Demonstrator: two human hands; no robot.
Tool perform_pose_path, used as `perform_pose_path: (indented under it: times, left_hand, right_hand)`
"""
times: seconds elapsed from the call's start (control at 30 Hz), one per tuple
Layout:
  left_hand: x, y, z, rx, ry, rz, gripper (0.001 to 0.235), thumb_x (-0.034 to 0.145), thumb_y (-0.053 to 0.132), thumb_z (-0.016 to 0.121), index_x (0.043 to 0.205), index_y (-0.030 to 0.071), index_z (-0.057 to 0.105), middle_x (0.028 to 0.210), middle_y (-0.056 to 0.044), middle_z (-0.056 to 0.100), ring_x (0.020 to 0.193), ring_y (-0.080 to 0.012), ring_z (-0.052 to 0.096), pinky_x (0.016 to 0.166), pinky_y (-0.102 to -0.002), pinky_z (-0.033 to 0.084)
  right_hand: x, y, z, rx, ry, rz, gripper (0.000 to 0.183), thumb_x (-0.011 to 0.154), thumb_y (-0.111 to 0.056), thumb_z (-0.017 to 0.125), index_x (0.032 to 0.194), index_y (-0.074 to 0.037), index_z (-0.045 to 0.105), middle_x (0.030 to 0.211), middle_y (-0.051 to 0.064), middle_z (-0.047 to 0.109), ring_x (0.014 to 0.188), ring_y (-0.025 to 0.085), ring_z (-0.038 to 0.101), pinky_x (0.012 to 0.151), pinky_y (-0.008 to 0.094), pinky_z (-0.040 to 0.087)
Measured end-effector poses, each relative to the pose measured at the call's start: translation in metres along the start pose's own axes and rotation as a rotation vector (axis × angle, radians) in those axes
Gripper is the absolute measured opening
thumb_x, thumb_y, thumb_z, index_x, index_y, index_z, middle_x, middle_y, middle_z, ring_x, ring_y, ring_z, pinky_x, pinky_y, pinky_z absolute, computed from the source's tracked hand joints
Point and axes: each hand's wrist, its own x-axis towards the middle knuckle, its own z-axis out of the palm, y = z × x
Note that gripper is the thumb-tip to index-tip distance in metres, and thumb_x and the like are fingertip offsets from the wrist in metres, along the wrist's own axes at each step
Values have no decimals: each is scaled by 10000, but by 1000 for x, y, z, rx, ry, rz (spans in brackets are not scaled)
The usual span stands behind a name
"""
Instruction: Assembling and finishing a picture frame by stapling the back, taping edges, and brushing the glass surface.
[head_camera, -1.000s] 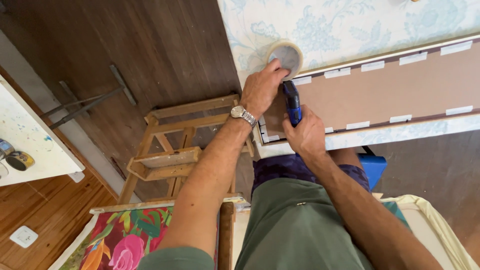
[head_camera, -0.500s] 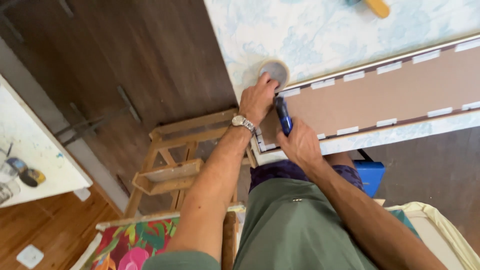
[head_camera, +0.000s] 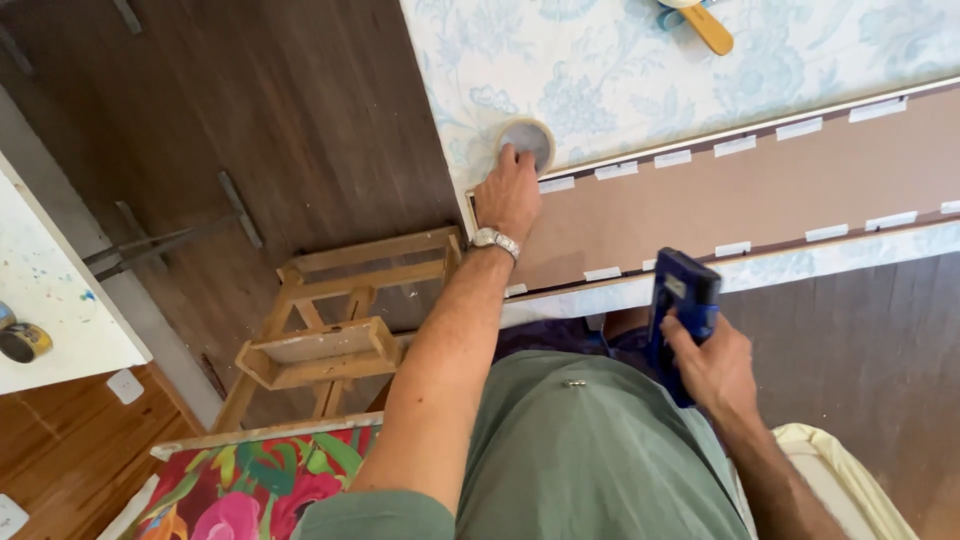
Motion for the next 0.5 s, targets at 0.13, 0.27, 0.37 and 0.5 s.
perform_pose_path:
  times: [0.13, 0.27, 0.37, 0.5]
  left_hand:
    - [-6, -12, -10, -1, 41, 54, 163, 952, 87, 486, 1080, 128, 578, 1161, -77, 521, 889, -467, 734, 779, -616, 603]
    - [-61, -16, -18, -10, 221, 175, 81, 998, 148, 572, 979, 71, 587, 1060, -73, 544, 824, -380, 662, 636, -544, 527]
    - [-132, 4, -29, -209, 105, -34, 175, 1016, 241, 510, 902, 112, 541, 836, -38, 496, 608, -236, 493, 493, -432, 373]
    - [-224, 5, 51, -174, -246, 111, 329, 1106, 338, 342, 914, 158, 540, 800, 8, 598, 580, -125, 575, 454, -279, 498]
  right_hand:
    - [16, 32, -14, 31, 35, 19, 362, 943, -453, 717, 1048, -109, 755, 907, 178, 759, 952, 433, 715, 811, 555, 528]
    - [10, 30, -36, 22, 32, 32, 369, 959, -447, 646, 995, -96, 755, 983, 155, 751, 966, 359, 690, 851, 509, 512]
    - [15, 27, -49, -7, -15, 51, 381, 938, -446, 581, 987, -119, 771, 1071, 119, 755, 969, 294, 682, 858, 473, 520]
    - [22, 28, -63, -123, -105, 37, 492, 953, -514, 537, 1008, -81, 764, 1077, 136, 756, 940, 313, 682, 813, 476, 532]
